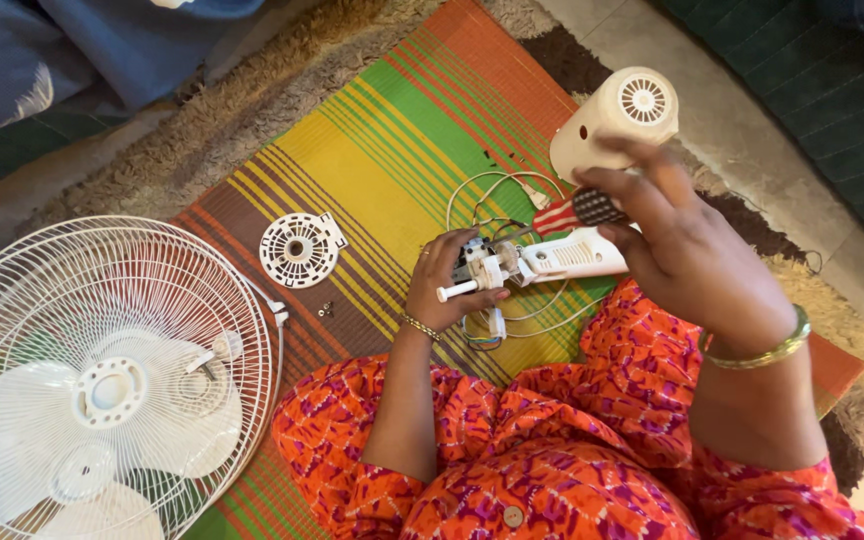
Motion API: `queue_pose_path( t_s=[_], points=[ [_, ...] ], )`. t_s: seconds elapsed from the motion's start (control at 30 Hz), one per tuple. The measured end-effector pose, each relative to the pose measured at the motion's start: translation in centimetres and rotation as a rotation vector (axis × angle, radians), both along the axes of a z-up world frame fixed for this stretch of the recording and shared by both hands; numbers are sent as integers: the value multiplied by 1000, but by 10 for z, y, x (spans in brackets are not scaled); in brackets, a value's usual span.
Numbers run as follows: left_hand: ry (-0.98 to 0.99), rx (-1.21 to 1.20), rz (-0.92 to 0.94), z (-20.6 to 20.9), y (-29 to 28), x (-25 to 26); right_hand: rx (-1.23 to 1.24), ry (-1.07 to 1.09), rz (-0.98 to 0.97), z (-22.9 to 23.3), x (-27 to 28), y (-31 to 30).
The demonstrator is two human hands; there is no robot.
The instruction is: The person sits on a mat and uses a screwdriver to adjust the internal components of a disassembled fan motor. They repeatedly tighten and loosen screws on the motor housing while holding the unit steady with their other hand.
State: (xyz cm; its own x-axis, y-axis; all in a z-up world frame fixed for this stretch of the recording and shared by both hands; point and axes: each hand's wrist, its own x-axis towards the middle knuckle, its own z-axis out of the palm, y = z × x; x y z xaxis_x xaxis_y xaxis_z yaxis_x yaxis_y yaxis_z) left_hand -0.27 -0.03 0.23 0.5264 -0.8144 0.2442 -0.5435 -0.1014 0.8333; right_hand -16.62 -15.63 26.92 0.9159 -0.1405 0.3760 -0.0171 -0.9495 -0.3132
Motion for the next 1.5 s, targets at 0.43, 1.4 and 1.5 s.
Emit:
queue_pose_path(
  t_s=[0.43, 1.4, 1.5],
  points=[
    [28, -7, -2, 2, 0, 0, 238, 87, -115, -2, 0, -7],
    [-56, 37, -40, 3, 4, 0, 434, -384, -468, -65, -12, 2],
    [-56, 51, -67, 4, 8, -3, 486, -495, -348, -83, -20, -11]
  ],
)
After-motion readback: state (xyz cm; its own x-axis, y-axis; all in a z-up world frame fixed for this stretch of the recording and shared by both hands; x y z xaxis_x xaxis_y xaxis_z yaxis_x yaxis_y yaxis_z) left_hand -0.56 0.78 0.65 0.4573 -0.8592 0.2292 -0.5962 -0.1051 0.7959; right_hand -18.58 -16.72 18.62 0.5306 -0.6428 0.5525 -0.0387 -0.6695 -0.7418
